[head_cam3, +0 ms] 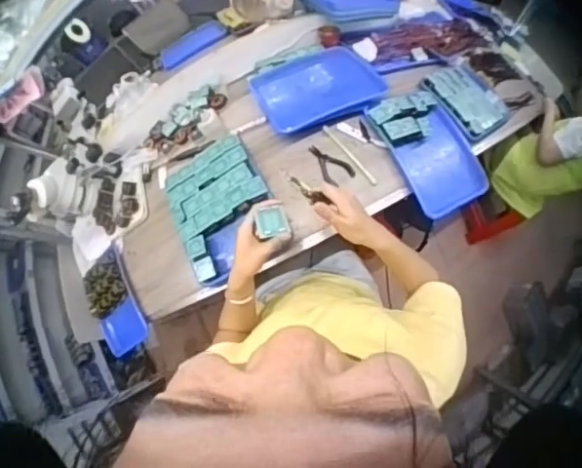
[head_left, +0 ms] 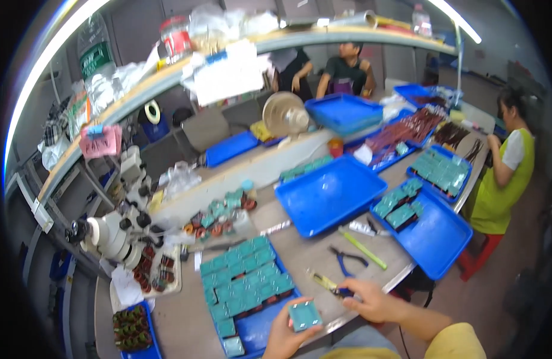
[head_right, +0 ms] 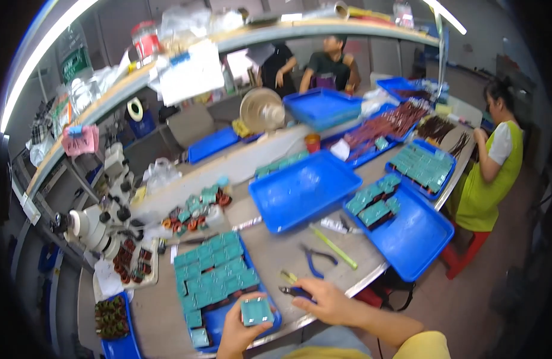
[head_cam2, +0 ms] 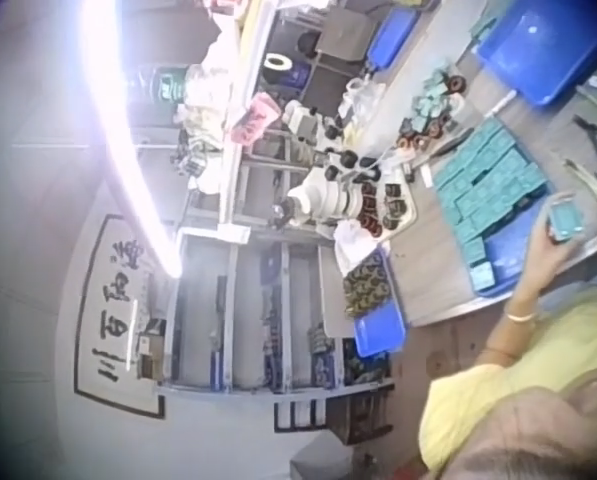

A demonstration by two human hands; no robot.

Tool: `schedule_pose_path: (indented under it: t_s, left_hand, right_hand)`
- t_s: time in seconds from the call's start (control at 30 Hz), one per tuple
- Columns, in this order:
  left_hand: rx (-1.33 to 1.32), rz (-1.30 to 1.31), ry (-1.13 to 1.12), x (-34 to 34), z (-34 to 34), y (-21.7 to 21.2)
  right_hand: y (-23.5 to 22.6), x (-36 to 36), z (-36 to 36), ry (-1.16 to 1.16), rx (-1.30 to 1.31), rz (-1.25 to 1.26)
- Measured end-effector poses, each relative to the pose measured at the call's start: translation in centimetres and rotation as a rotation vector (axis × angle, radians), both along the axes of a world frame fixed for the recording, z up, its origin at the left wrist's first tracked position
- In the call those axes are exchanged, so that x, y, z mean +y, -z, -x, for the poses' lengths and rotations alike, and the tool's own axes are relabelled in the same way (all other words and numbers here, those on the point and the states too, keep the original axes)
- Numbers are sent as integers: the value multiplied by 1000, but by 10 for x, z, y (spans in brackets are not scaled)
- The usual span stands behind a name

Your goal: Trimming excess wire leads from electronic components using pliers.

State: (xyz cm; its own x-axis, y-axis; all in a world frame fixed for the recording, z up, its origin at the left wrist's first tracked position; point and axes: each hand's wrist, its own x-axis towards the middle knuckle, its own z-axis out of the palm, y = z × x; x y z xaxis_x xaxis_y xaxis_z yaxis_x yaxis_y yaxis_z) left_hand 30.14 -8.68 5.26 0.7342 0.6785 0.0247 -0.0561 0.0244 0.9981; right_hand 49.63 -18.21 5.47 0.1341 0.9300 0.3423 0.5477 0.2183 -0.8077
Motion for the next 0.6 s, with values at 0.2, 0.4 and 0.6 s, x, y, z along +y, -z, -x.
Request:
schedule_pose_path:
  t_s: [0.2, 0.4, 0.6]
  left_hand:
    - [-59, -76, 108, 3, -6, -24]
    - [-84, -110, 119, 0, 2, -25]
    - [-51, -239, 131, 1, 5, -24]
  right_hand:
    - [-45, 5, -6, 34, -444, -48]
    - [-48, 12, 1, -43, -580, -41]
    - [-49, 9, 4, -33, -623, -67]
